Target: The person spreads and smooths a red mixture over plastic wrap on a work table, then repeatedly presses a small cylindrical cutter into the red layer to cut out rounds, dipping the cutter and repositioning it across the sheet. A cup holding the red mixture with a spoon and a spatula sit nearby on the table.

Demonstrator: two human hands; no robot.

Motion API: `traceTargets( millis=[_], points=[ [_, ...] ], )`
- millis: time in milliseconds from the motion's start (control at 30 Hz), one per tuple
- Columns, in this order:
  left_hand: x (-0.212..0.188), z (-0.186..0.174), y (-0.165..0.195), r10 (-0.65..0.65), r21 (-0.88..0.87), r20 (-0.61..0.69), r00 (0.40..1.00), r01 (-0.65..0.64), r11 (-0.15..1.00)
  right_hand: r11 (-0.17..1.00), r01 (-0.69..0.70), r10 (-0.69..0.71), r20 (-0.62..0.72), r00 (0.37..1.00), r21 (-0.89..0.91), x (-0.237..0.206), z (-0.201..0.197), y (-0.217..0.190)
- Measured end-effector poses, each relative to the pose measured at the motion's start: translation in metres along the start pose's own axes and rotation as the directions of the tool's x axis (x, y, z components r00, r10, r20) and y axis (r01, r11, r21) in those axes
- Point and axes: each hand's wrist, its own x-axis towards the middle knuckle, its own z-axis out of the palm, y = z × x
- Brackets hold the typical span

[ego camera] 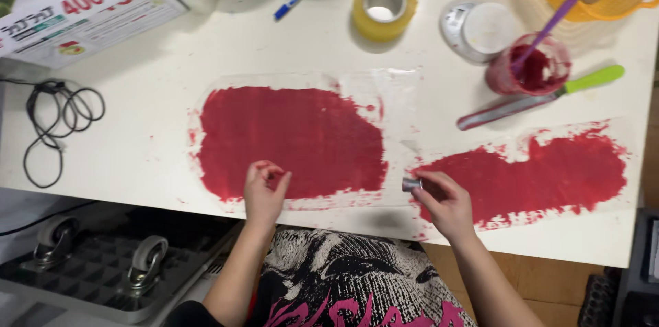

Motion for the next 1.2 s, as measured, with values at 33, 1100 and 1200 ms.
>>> traceTargets(
  millis=[33,1100,1200],
  points=[
    [0.005,-0.015,-0.012,0.005,-0.029,-0.053,0.999,-0.007,1.000,0.999,0.020,-0.020,0.005,1.000,-0.031,0.009,0.017,-0.005],
    [0.156,-0.161,-0.233,0.059,0.085,-0.403,0.913,-0.026,0.996,0.445,-0.071,0.024,-0.067,0.997,-0.893,0.152,0.205,-0.037],
    [0.155,-0.159,-0.245,0.056,0.095,-0.402,0.914,-0.019,0.995,0.428,-0.053,0.010,-0.054,0.999,-0.902,0.154,0.205,-0.037]
  ],
)
